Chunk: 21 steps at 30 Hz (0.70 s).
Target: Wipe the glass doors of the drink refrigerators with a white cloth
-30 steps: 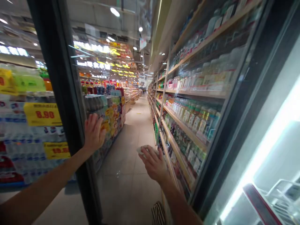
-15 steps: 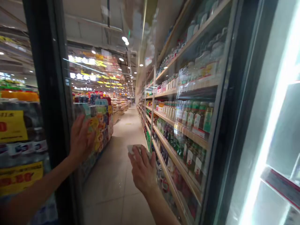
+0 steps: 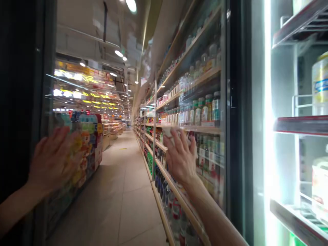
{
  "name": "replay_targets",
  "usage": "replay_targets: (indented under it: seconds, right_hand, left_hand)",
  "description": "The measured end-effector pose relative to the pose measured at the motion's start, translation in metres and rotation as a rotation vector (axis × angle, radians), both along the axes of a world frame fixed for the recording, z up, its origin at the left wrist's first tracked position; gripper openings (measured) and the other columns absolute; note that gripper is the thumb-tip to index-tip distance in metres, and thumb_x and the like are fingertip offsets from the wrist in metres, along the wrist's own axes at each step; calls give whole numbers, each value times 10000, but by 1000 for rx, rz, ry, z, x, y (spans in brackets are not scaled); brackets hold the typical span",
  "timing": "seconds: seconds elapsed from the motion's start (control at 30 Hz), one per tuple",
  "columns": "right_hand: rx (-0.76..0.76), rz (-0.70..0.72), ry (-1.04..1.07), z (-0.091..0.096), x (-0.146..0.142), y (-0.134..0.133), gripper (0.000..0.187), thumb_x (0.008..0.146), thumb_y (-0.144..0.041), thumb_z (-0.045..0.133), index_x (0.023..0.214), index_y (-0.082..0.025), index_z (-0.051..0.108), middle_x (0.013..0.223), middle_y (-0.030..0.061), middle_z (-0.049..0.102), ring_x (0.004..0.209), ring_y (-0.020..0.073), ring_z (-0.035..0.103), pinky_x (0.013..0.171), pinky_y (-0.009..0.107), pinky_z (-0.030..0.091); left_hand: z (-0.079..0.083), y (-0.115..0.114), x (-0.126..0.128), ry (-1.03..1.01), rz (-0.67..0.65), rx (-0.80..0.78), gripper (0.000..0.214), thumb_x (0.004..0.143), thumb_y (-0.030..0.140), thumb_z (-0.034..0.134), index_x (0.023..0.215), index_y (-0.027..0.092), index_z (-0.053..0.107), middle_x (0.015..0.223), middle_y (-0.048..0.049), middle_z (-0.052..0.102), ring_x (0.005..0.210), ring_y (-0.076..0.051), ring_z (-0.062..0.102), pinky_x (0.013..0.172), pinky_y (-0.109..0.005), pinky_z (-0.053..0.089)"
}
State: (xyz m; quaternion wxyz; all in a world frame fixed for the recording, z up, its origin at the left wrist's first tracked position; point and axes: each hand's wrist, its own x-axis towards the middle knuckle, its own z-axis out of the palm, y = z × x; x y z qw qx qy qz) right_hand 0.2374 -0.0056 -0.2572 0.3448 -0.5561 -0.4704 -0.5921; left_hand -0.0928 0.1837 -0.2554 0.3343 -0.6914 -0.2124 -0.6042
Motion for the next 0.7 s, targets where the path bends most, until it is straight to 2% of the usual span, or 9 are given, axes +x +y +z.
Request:
replay_targets:
  seconds: [0.1, 0.17, 0.23, 0.33, 0.4, 0.5, 0.57, 0.6, 0.7]
  right_hand:
    - [277, -31, 309, -9, 13, -4, 489, 880, -258, 341, 1366, -225, 390, 1442, 123, 344, 1338, 296, 280, 1029, 584, 225]
    - [421, -24, 476, -13, -1, 3, 500, 878, -264, 337, 1372, -200, 381, 1457, 153, 306, 1332, 324, 277, 999, 604, 248]
    - [296, -8, 291, -22, -42, 21, 484, 873, -240, 358, 1353, -212, 412, 1445, 138, 335, 1333, 305, 276, 1031, 575, 212]
    - [-47, 97, -158, -36, -107, 50, 465, 848, -234, 447, 1307, -306, 460, 1406, 45, 417, 1347, 235, 256, 1097, 483, 126]
    - [-46, 86, -105, -35, -122, 57, 442, 858, -238, 432, 1291, -318, 479, 1407, 37, 417, 1346, 228, 261, 1098, 485, 117]
    - [224, 2, 335, -20, -114, 48, 459, 893, -234, 319, 1334, -210, 442, 1428, 128, 368, 1337, 274, 277, 1050, 536, 202]
    - [308, -23, 488, -17, -120, 44, 481, 896, -238, 298, 1360, -167, 402, 1438, 164, 337, 1340, 298, 264, 1026, 552, 234]
    - [272, -14, 445, -20, -132, 46, 483, 892, -239, 314, 1366, -184, 395, 1442, 152, 335, 1345, 295, 252, 1031, 549, 226]
    - [-58, 95, -57, -39, -180, 60, 475, 865, -249, 416, 1334, -325, 420, 1442, 26, 367, 1366, 231, 213, 1099, 497, 109]
  left_hand:
    - [-2, -6, -3, 27, 6, 58, 582, 881, 373, 393, 1420, 313, 181, 1504, -27, 223, 1378, -219, 212, 1108, -450, 177]
    - [-3, -10, -5, 38, 6, 81, 570, 881, 348, 405, 1413, 267, 220, 1488, -69, 266, 1376, -224, 218, 1103, -449, 194]
    - [-3, -13, -9, 46, -22, 93, 546, 879, 320, 414, 1397, 242, 259, 1464, -90, 316, 1372, -222, 231, 1098, -441, 215]
    - [-4, -20, -17, 82, -72, 99, 522, 882, 291, 404, 1385, 228, 279, 1433, -100, 368, 1365, -213, 251, 1096, -434, 234]
    - [-8, -24, -25, 128, -45, 86, 534, 881, 295, 400, 1392, 214, 268, 1437, -108, 361, 1370, -224, 235, 1096, -442, 232]
    - [-19, -29, -36, 159, 17, 89, 567, 875, 327, 398, 1403, 179, 252, 1455, -132, 318, 1377, -255, 206, 1092, -471, 217]
    - [-25, -33, -41, 147, 28, 91, 571, 877, 341, 383, 1402, 157, 254, 1453, -151, 312, 1375, -271, 206, 1087, -496, 213]
    - [-27, -35, -42, 143, 30, 88, 567, 879, 345, 375, 1399, 149, 260, 1449, -158, 318, 1373, -275, 208, 1083, -506, 215]
    - [-28, -43, -45, 149, 26, 77, 557, 881, 359, 369, 1387, 142, 283, 1431, -165, 349, 1370, -278, 217, 1072, -514, 233]
